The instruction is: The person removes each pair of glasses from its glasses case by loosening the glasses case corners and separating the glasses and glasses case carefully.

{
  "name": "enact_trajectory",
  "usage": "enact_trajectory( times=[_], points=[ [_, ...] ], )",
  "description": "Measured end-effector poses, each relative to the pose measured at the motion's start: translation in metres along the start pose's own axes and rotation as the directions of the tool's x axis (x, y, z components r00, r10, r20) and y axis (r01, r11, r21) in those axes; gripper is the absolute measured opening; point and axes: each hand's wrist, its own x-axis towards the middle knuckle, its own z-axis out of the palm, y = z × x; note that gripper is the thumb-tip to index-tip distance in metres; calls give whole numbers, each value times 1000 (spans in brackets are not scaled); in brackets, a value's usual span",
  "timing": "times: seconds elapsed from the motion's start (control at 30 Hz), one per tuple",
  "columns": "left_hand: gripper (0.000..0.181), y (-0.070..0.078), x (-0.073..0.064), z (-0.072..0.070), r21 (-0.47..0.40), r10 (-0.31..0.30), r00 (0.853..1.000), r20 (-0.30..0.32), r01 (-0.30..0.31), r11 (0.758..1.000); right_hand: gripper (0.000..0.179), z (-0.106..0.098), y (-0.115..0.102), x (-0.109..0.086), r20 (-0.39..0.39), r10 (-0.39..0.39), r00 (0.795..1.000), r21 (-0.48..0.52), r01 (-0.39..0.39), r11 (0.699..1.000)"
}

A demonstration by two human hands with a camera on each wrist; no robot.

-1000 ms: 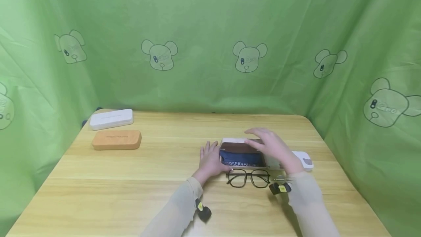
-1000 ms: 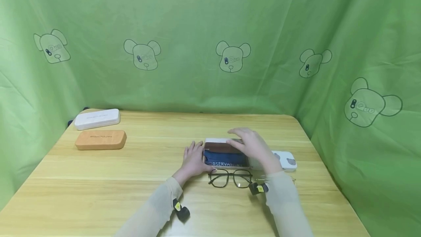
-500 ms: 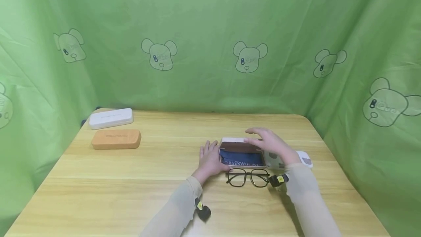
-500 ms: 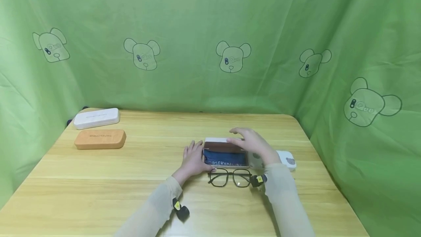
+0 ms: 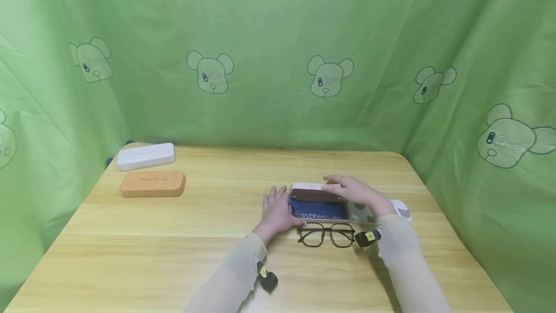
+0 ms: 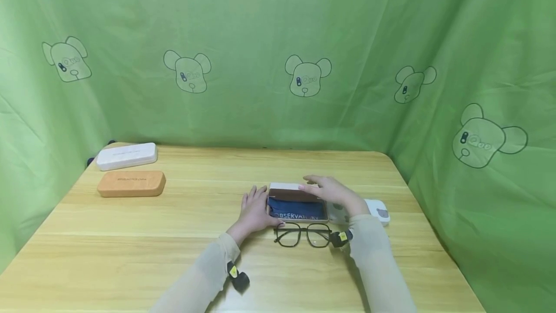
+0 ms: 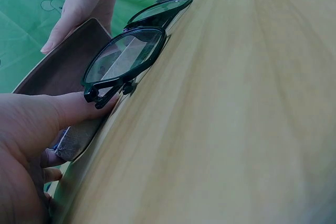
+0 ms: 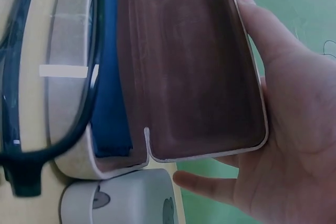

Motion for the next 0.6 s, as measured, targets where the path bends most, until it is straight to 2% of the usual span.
enact_trajectory(
  times=[0.27, 0.43, 0.6],
  points=[
    [107, -1, 1, 0, -3, 4, 1000, 8, -4, 1000, 63, 0, 3, 0, 33, 13, 999, 34, -14, 999],
    [108, -4, 3, -3, 2, 36, 999, 39, -36, 999, 62, 0, 5, -1, 51, 17, 999, 61, -20, 998],
    [102, -10, 4, -8, 22, 62, 996, 57, -63, 998, 64, 1, 6, -1, 75, 30, 997, 125, -39, 991]
  ],
)
